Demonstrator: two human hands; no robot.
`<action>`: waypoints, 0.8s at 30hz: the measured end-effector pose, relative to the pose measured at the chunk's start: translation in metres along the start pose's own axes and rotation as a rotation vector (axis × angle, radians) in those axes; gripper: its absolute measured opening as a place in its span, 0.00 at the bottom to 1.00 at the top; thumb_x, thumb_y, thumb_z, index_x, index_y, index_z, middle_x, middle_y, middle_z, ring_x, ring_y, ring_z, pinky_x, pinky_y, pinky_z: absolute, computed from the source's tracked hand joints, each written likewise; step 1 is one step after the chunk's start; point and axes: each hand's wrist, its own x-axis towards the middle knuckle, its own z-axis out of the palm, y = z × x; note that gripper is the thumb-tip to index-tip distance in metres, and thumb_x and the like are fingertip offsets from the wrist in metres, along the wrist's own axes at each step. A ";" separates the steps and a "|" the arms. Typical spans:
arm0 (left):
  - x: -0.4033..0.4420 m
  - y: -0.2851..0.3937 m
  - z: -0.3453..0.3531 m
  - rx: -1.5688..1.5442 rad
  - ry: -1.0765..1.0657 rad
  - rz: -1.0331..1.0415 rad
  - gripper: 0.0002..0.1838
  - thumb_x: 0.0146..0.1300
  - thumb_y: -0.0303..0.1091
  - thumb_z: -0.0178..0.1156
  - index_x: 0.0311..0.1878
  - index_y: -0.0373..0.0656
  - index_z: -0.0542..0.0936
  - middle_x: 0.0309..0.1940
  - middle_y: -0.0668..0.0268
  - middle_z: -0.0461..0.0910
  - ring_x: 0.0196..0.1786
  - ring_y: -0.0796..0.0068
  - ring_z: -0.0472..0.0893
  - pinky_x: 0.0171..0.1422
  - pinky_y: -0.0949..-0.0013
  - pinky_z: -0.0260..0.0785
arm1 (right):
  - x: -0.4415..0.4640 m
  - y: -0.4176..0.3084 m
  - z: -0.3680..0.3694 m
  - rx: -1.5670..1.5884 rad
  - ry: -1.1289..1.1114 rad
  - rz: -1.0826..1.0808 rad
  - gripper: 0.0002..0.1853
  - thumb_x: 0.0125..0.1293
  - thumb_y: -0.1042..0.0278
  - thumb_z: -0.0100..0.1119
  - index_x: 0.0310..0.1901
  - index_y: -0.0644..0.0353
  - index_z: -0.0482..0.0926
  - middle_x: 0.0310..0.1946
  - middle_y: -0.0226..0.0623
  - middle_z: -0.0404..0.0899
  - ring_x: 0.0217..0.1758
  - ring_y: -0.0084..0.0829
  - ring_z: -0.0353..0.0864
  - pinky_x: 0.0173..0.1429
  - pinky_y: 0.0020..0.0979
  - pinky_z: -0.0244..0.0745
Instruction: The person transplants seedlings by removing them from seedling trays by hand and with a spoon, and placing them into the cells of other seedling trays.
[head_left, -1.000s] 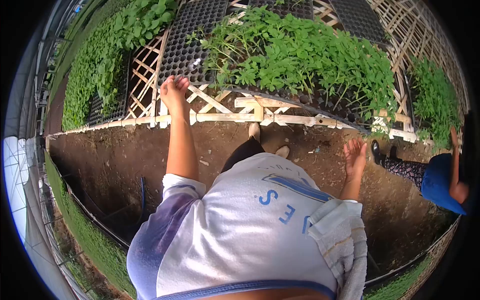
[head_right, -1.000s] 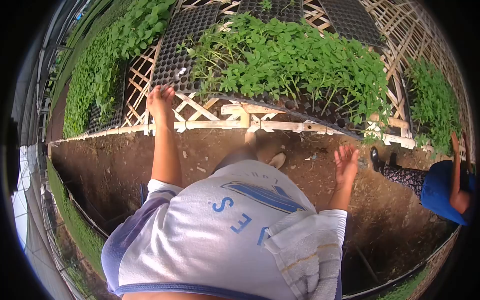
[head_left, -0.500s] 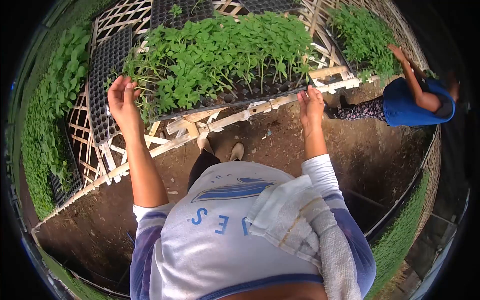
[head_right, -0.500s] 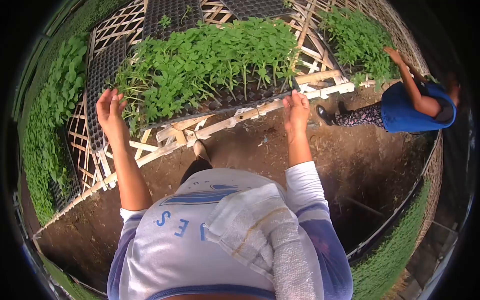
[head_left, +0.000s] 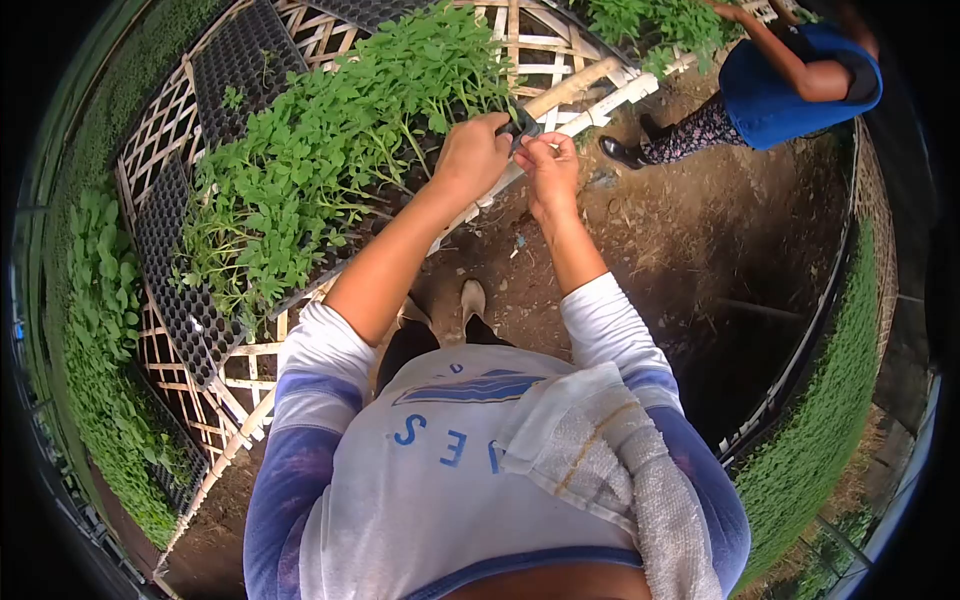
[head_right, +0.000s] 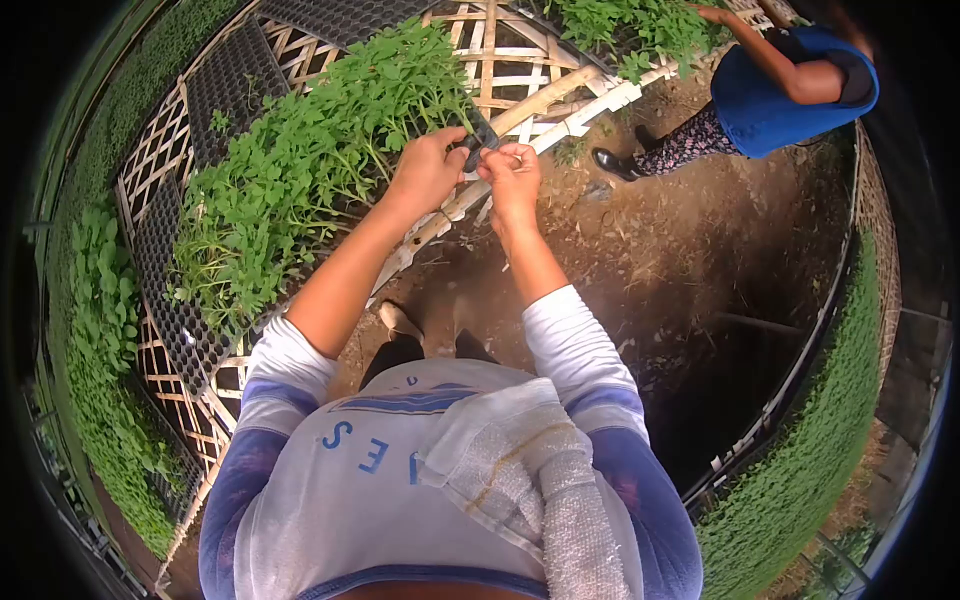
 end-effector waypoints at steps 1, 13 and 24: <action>0.002 -0.002 0.001 0.019 0.041 -0.077 0.15 0.66 0.27 0.58 0.55 0.33 0.81 0.41 0.51 0.85 0.28 0.69 0.86 0.39 0.66 0.76 | 0.000 0.000 0.001 -0.002 -0.003 -0.015 0.13 0.62 0.79 0.65 0.42 0.57 0.70 0.31 0.31 0.79 0.32 0.21 0.78 0.42 0.24 0.77; 0.033 -0.012 -0.008 -0.517 -0.161 -0.337 0.08 0.69 0.31 0.60 0.48 0.41 0.81 0.39 0.69 0.81 0.39 0.79 0.77 0.43 0.74 0.74 | 0.004 -0.002 -0.001 0.013 -0.077 -0.021 0.14 0.62 0.81 0.64 0.45 0.57 0.71 0.35 0.28 0.77 0.37 0.19 0.77 0.44 0.24 0.77; 0.001 0.005 -0.084 -1.117 -0.173 -0.381 0.06 0.73 0.31 0.57 0.47 0.40 0.76 0.44 0.60 0.80 0.43 0.67 0.83 0.52 0.63 0.82 | 0.011 0.019 -0.048 0.039 -0.108 0.091 0.11 0.66 0.77 0.62 0.46 0.56 0.71 0.40 0.33 0.78 0.44 0.28 0.81 0.54 0.37 0.82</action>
